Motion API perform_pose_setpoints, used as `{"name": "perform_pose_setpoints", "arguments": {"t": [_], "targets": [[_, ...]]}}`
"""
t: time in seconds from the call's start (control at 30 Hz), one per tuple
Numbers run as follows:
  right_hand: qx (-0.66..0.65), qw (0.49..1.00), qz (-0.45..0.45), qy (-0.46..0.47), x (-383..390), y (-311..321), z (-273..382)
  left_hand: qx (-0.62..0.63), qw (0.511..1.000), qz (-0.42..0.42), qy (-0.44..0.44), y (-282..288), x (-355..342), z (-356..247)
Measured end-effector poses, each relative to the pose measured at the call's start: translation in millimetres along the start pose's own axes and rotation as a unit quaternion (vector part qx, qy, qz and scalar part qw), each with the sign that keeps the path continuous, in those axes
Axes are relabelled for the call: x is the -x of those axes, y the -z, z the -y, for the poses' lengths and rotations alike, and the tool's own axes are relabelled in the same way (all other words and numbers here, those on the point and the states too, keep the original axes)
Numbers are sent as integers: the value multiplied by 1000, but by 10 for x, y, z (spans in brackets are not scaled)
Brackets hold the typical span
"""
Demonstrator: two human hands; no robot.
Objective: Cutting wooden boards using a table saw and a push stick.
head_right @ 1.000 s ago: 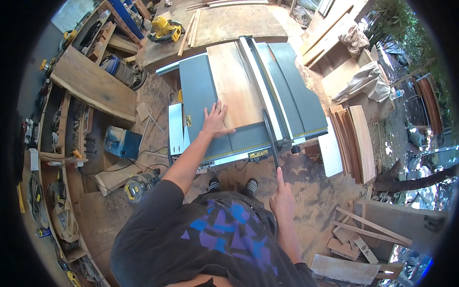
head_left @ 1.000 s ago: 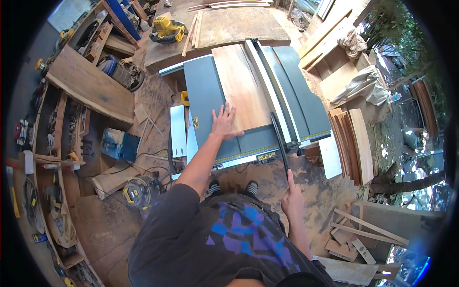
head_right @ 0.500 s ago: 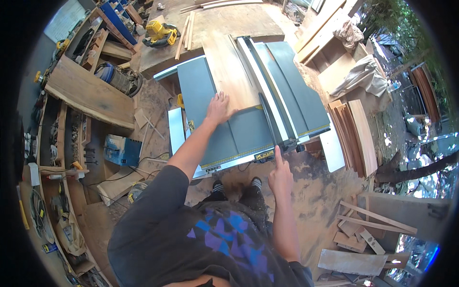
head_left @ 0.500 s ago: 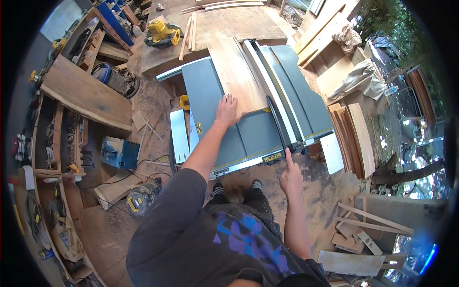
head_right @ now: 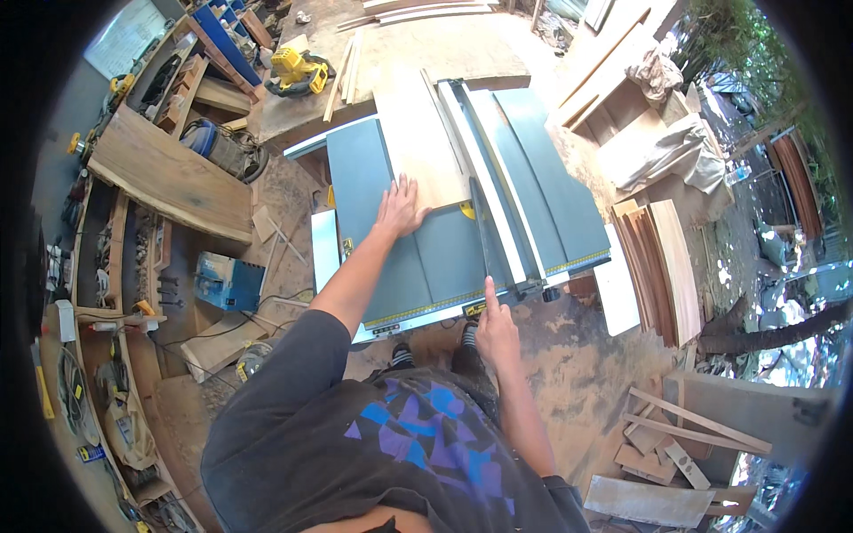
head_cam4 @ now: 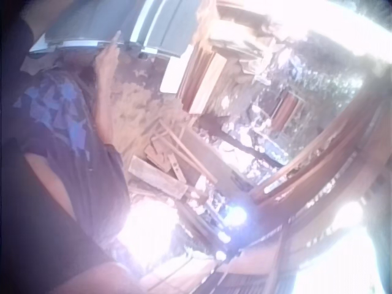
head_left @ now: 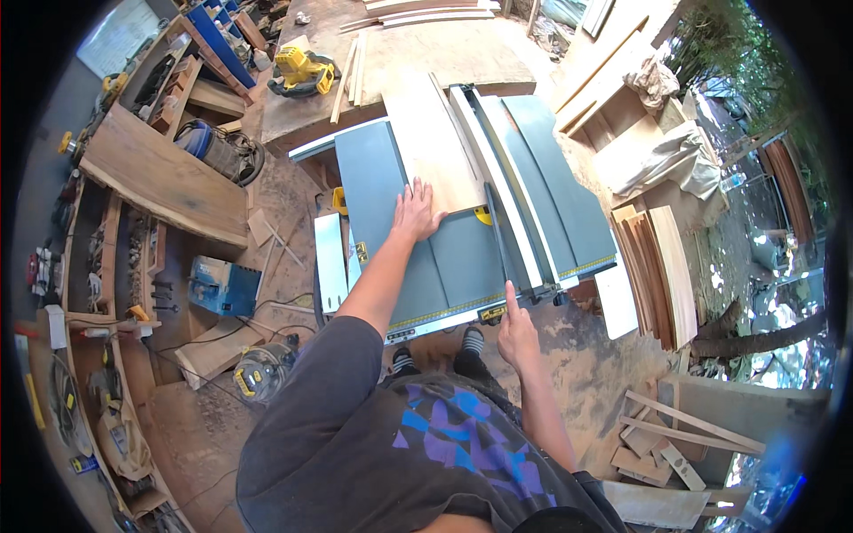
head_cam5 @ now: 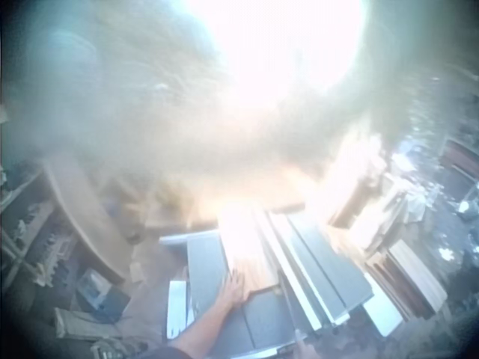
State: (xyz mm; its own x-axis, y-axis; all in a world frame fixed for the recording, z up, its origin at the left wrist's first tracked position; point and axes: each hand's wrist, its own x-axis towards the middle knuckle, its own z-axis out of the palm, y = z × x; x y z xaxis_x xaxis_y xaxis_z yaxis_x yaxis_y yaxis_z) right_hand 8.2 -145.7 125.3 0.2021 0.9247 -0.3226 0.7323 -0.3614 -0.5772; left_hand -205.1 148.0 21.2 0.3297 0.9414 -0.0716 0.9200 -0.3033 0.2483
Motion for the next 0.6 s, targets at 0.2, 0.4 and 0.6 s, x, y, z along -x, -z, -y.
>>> {"name": "perform_pose_setpoints", "arguments": {"t": [0.2, 0.4, 0.6], "targets": [[-8, 999, -28, 36, -265, -38, 63, -1, 1000, 3, 8, -21, -286, 93], [-23, 998, -37, 47, -640, 63, 216, 12, 999, 19, 42, 60, -622, 228], [-45, 992, -76, 86, -2014, 402, 547, 19, 999, 5, 28, 129, -312, 32]]}}
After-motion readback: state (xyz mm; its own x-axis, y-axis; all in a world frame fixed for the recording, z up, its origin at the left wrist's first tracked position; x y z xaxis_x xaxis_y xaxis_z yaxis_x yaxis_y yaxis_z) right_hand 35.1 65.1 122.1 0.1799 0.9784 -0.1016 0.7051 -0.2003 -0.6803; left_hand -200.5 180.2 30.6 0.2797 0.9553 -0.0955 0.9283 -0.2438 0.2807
